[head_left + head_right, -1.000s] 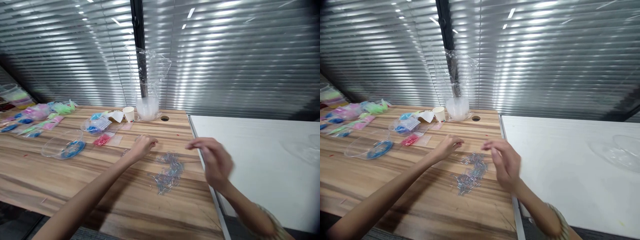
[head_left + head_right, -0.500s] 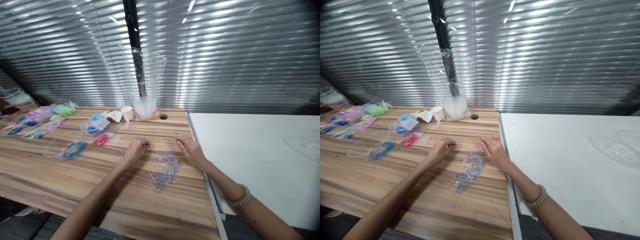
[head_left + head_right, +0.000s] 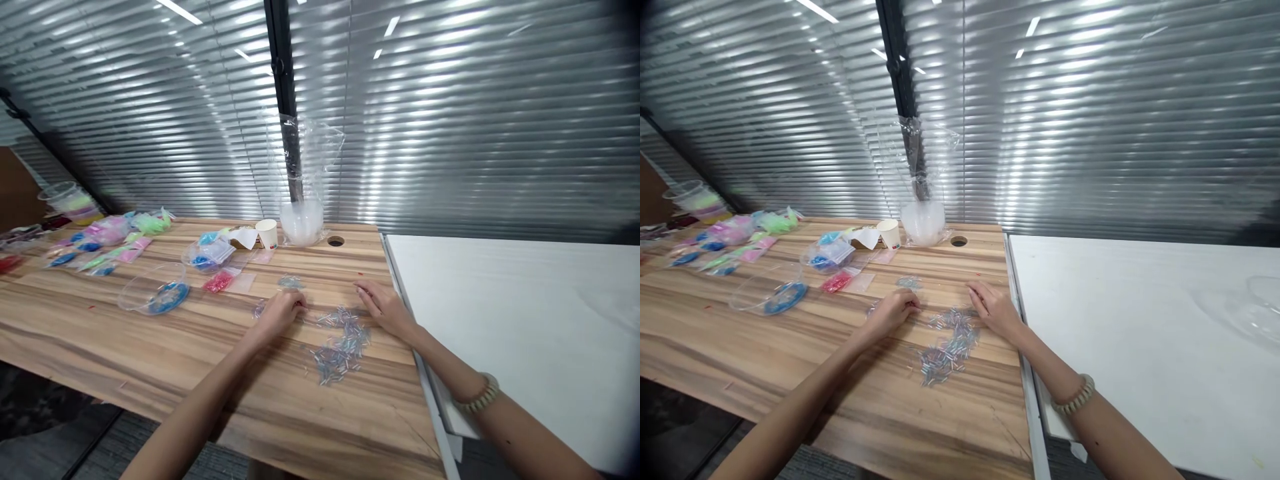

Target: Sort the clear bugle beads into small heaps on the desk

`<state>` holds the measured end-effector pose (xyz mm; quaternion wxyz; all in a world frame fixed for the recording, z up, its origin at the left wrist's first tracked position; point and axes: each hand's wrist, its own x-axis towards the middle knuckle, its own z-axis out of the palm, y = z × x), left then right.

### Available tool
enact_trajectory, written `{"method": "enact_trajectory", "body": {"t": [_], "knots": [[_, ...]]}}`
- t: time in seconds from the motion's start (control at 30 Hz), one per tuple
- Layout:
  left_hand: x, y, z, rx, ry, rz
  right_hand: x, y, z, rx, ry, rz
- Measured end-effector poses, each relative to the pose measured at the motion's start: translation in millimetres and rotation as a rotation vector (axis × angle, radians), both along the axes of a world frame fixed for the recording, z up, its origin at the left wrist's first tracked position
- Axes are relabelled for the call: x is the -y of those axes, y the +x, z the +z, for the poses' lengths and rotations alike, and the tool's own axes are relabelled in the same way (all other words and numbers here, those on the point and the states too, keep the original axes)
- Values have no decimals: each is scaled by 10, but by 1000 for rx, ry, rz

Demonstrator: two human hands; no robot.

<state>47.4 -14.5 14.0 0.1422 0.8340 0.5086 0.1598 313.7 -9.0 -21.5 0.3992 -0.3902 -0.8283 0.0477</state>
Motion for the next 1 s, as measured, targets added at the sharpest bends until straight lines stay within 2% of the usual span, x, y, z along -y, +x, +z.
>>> {"method": "enact_trajectory", "body": {"t": [0.13,0.27,0.37,0.47,0.57,0.7,0.77,0.9,1.0], "knots": [[-86,-223,83,-46,5,11,-26,6,-3,9,7,0],[-198,-509,148,-74,-54,26,-24,10,0,39,9,5],[-213,-597,189,-80,-110,27,-14,22,-5,59,-3,19],[-152,-522,246,-61,-140,-8,-11,36,-16,67,-11,32],[-65,-346,261,53,-122,-89,-5,45,-20,64,-16,29],[-15,-146,122,97,-175,-232,25,50,-9,15,-6,-9],[-28,-99,28,102,-173,-257,43,52,0,-9,0,-25],[-90,-100,-77,91,-128,-208,55,57,13,-29,-9,-50],[-153,-144,-97,43,24,-54,42,59,12,-19,-25,-46]]}}
